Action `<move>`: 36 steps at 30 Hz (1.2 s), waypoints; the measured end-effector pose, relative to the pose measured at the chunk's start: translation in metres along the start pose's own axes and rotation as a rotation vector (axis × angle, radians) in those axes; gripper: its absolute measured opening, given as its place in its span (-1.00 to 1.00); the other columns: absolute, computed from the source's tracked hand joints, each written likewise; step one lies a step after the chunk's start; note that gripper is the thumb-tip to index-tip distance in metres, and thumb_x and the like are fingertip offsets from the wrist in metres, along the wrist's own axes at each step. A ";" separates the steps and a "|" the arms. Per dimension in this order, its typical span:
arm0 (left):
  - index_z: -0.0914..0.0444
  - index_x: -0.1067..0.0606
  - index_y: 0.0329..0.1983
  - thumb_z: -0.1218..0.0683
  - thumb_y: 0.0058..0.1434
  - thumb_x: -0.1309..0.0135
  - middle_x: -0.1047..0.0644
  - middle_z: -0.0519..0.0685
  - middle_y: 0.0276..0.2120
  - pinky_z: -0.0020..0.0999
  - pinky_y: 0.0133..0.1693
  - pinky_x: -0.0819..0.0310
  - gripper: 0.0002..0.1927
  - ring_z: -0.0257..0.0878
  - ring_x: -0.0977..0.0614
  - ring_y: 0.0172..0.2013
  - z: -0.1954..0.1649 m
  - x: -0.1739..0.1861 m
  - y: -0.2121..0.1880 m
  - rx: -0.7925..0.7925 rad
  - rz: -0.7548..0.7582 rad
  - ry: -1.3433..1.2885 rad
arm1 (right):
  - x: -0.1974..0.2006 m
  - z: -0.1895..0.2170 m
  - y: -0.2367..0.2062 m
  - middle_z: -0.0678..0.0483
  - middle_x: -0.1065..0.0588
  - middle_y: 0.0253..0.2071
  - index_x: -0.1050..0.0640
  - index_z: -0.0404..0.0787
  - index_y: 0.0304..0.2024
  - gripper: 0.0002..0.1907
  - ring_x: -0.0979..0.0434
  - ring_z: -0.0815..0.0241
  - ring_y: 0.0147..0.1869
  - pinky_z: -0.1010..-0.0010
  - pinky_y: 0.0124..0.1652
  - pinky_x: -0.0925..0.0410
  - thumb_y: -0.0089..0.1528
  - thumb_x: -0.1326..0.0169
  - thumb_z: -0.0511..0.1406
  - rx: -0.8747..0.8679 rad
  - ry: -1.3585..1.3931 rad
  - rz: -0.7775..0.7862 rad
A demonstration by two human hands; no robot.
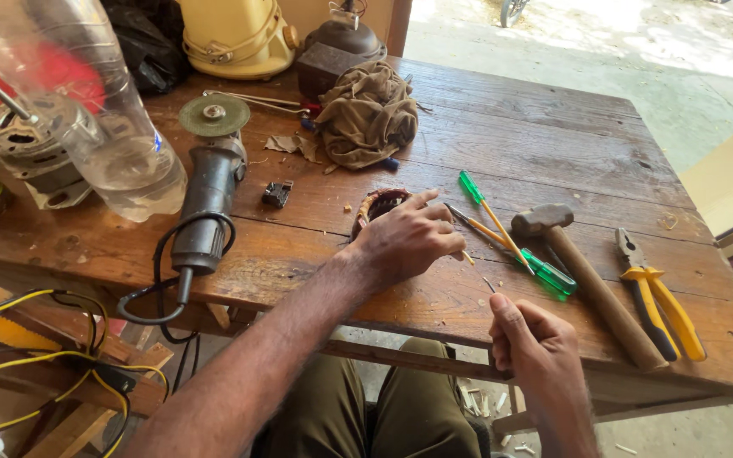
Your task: The person sits at a wooden workbench and uses a screwdriver and pliers to scrape and adjust the interior of a small cylindrical electrical component. They repeatedly probe the inside, remove debris, and reposition the component while working.
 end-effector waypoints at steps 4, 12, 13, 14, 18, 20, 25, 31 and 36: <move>0.13 -0.57 0.00 0.10 0.41 0.02 -0.68 -0.07 -0.31 -0.12 0.15 -0.47 -0.80 -0.19 -0.68 -0.13 -0.003 0.000 0.002 -0.017 -0.034 0.038 | 0.004 0.004 0.005 0.13 -0.50 -0.55 -0.68 -0.28 -0.30 -0.66 -0.39 0.39 -0.51 0.55 -0.52 -0.25 0.31 -0.10 -0.13 0.016 -0.065 -0.044; 0.16 -0.49 -0.29 -0.15 0.45 0.08 -0.67 -0.05 -0.41 -0.13 0.03 -0.52 -0.66 -0.14 -0.70 -0.21 -0.007 -0.003 0.004 0.041 0.047 0.021 | 0.005 0.011 0.005 0.14 -0.43 -0.51 -0.66 -0.29 -0.05 -0.67 -0.35 0.38 -0.45 0.55 -0.47 -0.23 0.36 -0.10 -0.17 0.060 -0.023 -0.090; 0.17 -0.50 -0.25 -0.14 0.46 0.08 -0.67 -0.04 -0.42 -0.12 0.02 -0.52 -0.66 -0.13 -0.70 -0.22 -0.007 -0.004 0.004 0.043 0.045 0.020 | 0.004 0.010 0.005 0.13 -0.44 -0.50 -0.64 -0.30 -0.05 -0.68 -0.37 0.38 -0.44 0.55 -0.45 -0.25 0.36 -0.09 -0.17 0.081 -0.022 -0.085; 0.18 -0.51 -0.21 -0.13 0.47 0.09 -0.67 -0.03 -0.43 -0.12 0.01 -0.52 -0.67 -0.12 -0.70 -0.23 -0.007 -0.004 0.004 0.045 0.044 0.020 | 0.003 0.009 0.005 0.11 -0.49 -0.47 -0.62 -0.31 -0.06 -0.69 -0.41 0.36 -0.43 0.55 -0.44 -0.28 0.35 -0.09 -0.18 0.081 -0.001 -0.071; 0.17 -0.55 -0.10 -0.02 0.40 0.04 -0.67 -0.02 -0.35 -0.12 0.07 -0.52 -0.77 -0.16 -0.69 -0.23 -0.011 0.003 0.007 -0.052 -0.147 0.047 | -0.004 0.008 0.012 0.02 -0.61 -0.38 -0.55 -0.32 -0.07 -0.72 -0.51 0.33 -0.37 0.54 -0.39 -0.34 0.34 -0.09 -0.22 0.131 0.080 -0.035; 0.21 -0.57 0.04 0.01 0.42 0.01 -0.68 0.00 -0.29 -0.10 0.11 -0.51 -0.74 -0.20 -0.68 -0.23 -0.015 0.006 0.009 -0.054 -0.186 -0.040 | -0.006 0.009 0.018 -0.01 -0.62 -0.36 -0.53 -0.32 -0.07 -0.74 -0.54 0.32 -0.36 0.54 -0.38 -0.34 0.35 -0.08 -0.22 0.159 0.108 -0.031; 0.25 -0.58 -0.13 0.05 0.38 -0.08 -0.66 0.02 -0.23 -0.15 0.02 -0.53 -0.82 -0.11 -0.66 -0.15 -0.026 0.011 0.002 0.138 -0.177 -0.349 | -0.016 0.017 0.022 0.00 -0.61 -0.37 -0.53 -0.31 -0.08 -0.76 -0.55 0.31 -0.36 0.52 -0.38 -0.35 0.37 -0.07 -0.24 0.242 0.055 -0.061; 0.32 -0.54 -0.23 0.11 0.35 -0.12 -0.61 0.04 -0.32 -0.16 -0.05 -0.55 -0.85 -0.11 -0.63 -0.21 -0.021 0.014 -0.003 0.120 -0.223 -0.471 | -0.021 0.031 0.022 -0.02 -0.61 -0.44 -0.66 -0.15 -0.01 -0.79 -0.55 0.29 -0.40 0.41 -0.38 -0.39 0.32 -0.18 -0.26 0.338 -0.526 -0.284; 0.28 -0.60 -0.19 0.10 0.36 -0.12 -0.63 0.01 -0.27 -0.26 -0.12 -0.63 -0.86 -0.19 -0.65 -0.23 -0.005 0.003 0.002 0.180 -0.146 -0.619 | -0.010 0.047 0.022 -0.03 -0.63 -0.15 -0.64 -0.18 -0.01 -0.78 -0.60 0.38 -0.11 0.48 -0.14 -0.48 0.31 -0.13 -0.33 0.838 -0.664 0.065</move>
Point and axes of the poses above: each hand's wrist, its own y-axis towards the middle knuckle, its own x-axis out of the back of the hand, z = x × y, the point moved 3 cm from there along y, towards the middle knuckle
